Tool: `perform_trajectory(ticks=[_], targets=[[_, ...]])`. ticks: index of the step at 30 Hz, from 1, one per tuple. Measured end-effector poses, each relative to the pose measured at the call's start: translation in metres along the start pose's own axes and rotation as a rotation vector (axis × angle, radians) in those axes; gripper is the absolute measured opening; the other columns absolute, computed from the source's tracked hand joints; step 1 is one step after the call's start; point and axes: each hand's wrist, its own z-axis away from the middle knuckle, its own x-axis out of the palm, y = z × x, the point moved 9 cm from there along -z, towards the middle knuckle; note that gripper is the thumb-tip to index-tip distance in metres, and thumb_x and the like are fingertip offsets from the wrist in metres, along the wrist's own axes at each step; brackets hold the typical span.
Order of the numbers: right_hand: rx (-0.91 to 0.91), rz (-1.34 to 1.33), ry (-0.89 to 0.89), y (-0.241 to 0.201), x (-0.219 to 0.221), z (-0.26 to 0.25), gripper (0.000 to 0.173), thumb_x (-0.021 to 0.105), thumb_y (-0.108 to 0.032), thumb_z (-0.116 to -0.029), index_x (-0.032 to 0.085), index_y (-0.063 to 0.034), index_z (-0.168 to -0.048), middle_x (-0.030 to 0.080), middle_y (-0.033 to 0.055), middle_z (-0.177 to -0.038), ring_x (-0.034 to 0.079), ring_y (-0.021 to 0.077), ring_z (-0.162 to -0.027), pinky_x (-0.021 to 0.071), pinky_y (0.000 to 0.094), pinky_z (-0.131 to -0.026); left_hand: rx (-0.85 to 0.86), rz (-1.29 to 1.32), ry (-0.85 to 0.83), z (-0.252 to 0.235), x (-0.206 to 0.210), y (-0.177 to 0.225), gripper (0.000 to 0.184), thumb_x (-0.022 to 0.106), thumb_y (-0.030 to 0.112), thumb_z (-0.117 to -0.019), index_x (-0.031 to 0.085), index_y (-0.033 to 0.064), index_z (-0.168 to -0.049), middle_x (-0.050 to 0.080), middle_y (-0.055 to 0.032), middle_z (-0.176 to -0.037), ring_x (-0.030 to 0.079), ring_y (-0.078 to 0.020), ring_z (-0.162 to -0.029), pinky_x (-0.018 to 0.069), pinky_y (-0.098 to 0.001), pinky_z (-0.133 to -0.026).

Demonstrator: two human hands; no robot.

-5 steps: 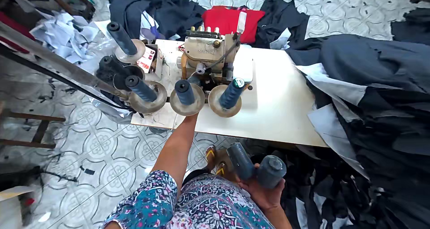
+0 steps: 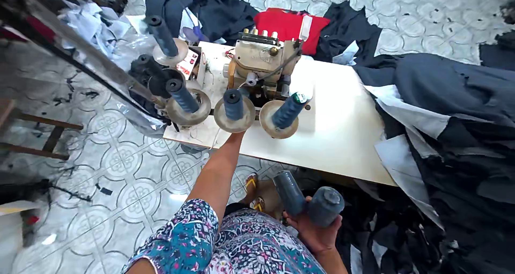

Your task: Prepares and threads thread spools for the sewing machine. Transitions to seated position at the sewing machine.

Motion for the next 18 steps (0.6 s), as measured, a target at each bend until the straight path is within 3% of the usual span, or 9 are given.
perform_trajectory(ticks=[2,3,5,7,10,11,12,14,18], targets=[[0.025,0.037,-0.017,0.001,0.003,-0.001,0.085,0.073,-0.079,-0.0653,0.072,-0.0210,-0.127,0.069,0.0181,-0.128,0.069,0.0386,-0.114,0.0587,0.0525,-0.091,-0.104,-0.237,-0.179,-0.014,0.007,-0.035,0.048,0.043,0.005,-0.1083,0.033,-0.0040,-0.154,0.041,-0.0181,-0.158,0.039,-0.0189,-0.145,0.0302,-0.0295,-0.119],[0.036,0.067,-0.013,0.002,0.004,-0.002,0.085,0.072,-0.080,-0.0651,0.072,-0.0220,-0.127,0.069,0.0174,-0.128,0.069,0.0378,-0.113,0.0593,0.0521,-0.090,-0.045,-0.409,-0.204,-0.025,0.013,-0.061,0.049,0.046,0.010,-0.1086,0.035,-0.0054,-0.153,0.039,-0.0210,-0.159,0.036,-0.0246,-0.149,0.0270,-0.0345,-0.122],[0.048,0.120,0.029,0.005,0.006,-0.002,0.085,0.073,-0.081,-0.0622,0.072,-0.0223,-0.124,0.071,0.0168,-0.123,0.071,0.0374,-0.109,0.0604,0.0525,-0.087,0.253,-0.444,0.004,-0.039,0.014,-0.104,0.051,0.067,0.017,-0.0974,0.054,-0.0119,-0.137,0.052,-0.0344,-0.142,0.047,-0.0428,-0.139,0.0320,-0.0480,-0.118],[0.062,0.152,0.051,0.007,0.007,-0.003,0.087,0.075,-0.081,-0.0597,0.073,-0.0209,-0.123,0.072,0.0177,-0.121,0.071,0.0386,-0.108,0.0604,0.0538,-0.088,0.220,-0.245,-0.031,-0.017,0.007,-0.117,0.058,0.073,0.021,-0.0934,0.053,-0.0101,-0.138,0.052,-0.0344,-0.141,0.051,-0.0427,-0.133,0.0407,-0.0505,-0.114],[0.091,0.176,0.091,0.015,0.006,-0.005,0.094,0.078,-0.081,-0.0543,0.070,-0.0179,-0.123,0.071,0.0191,-0.121,0.071,0.0400,-0.107,0.0602,0.0540,-0.087,-0.253,-0.023,-0.639,0.108,0.024,-0.154,0.058,0.044,0.046,-0.1079,0.038,0.0116,-0.155,0.054,-0.0180,-0.145,0.062,-0.0293,-0.122,0.0545,-0.0488,-0.097],[0.109,0.181,0.097,0.020,0.005,-0.005,0.098,0.079,-0.081,-0.0524,0.067,-0.0158,-0.125,0.070,0.0202,-0.121,0.070,0.0406,-0.108,0.0598,0.0541,-0.088,-0.371,0.081,-0.842,0.155,0.031,-0.162,0.062,0.037,0.048,-0.1084,0.031,0.0115,-0.157,0.055,-0.0163,-0.143,0.065,-0.0266,-0.116,0.0566,-0.0466,-0.093],[0.128,0.195,0.094,0.025,0.006,-0.004,0.105,0.080,-0.082,-0.0508,0.064,-0.0126,-0.128,0.070,0.0214,-0.122,0.070,0.0411,-0.109,0.0594,0.0542,-0.089,-0.446,0.203,-0.941,0.193,0.032,-0.164,0.063,0.042,0.044,-0.1063,0.028,0.0062,-0.155,0.060,-0.0150,-0.133,0.068,-0.0237,-0.106,0.0587,-0.0432,-0.088],[0.164,0.244,0.053,0.034,0.010,-0.004,0.120,0.080,-0.083,-0.0493,0.054,-0.0052,-0.137,0.066,0.0237,-0.129,0.067,0.0421,-0.115,0.0584,0.0544,-0.093,-0.521,0.409,-0.892,0.225,0.029,-0.165,0.066,0.062,0.026,-0.0968,0.028,0.0010,-0.147,0.066,-0.0122,-0.116,0.071,-0.0199,-0.094,0.0616,-0.0381,-0.082],[0.091,0.269,0.118,0.035,0.009,-0.009,0.121,0.088,-0.072,-0.0514,0.048,-0.0013,-0.141,0.061,0.0238,-0.137,0.064,0.0433,-0.121,0.0570,0.0574,-0.094,-0.389,0.426,-0.651,0.196,0.009,-0.157,0.064,0.068,0.005,-0.0908,0.034,-0.0025,-0.144,0.064,-0.0129,-0.119,0.069,-0.0171,-0.095,0.0604,-0.0340,-0.083]])
